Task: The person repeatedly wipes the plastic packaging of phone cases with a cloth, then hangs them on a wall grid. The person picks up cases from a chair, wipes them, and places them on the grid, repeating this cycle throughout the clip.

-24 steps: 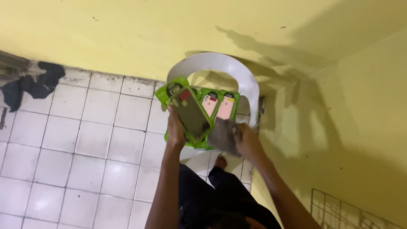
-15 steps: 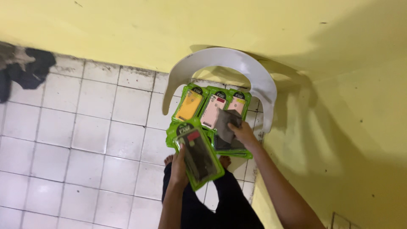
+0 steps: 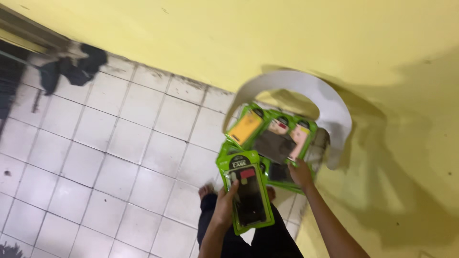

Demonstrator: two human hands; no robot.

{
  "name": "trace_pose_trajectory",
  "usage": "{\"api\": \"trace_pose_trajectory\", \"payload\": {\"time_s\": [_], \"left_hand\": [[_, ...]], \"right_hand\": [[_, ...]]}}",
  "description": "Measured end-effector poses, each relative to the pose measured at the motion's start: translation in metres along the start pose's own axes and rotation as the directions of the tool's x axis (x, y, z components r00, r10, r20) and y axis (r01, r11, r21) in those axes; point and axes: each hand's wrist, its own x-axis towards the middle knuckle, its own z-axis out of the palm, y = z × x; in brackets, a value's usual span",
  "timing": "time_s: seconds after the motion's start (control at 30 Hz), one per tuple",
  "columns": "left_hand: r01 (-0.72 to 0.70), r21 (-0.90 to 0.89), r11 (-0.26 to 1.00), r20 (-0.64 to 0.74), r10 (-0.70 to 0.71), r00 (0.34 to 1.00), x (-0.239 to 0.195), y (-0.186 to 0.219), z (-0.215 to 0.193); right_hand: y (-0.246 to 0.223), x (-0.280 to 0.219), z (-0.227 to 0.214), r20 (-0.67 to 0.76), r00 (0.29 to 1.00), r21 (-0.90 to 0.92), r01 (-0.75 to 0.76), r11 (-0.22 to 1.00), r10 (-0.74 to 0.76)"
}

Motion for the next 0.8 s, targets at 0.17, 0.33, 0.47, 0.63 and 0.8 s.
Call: {"api": "trace_pose_trajectory", "payload": {"time_s": [0.17,0.33,0.47,0.63,0.8], "left_hand": [[-0.046,-0.049,0.998,0.105,0.051,0.993,-0.024,0.059,-0.039],[-0.199,0.096,0.975,0.275,0.167,0.947,-0.067,0.16,-0.094],[-0.355,0.134,0.925,0.32,0.298,0.899,-0.123,0.245,-0.149],[-0.541,0.091,0.836,0.294,0.497,0.817,-0.182,0.326,-0.213],[-0.659,0.068,0.749,0.223,0.632,0.742,-0.191,0.387,-0.266]], "right_hand": [[-0.139,-0.096,-0.027,0.313,0.943,0.707,-0.155,0.69,-0.108],[-0.323,-0.188,-0.034,0.224,0.9,0.667,0.138,0.732,-0.373],[-0.438,-0.232,-0.018,0.073,0.835,0.476,0.451,0.755,-0.545],[-0.535,-0.26,0.016,0.131,0.737,0.675,0.423,0.604,-0.663],[-0.623,-0.244,0.052,0.128,0.666,0.679,0.481,0.555,-0.735]]}}
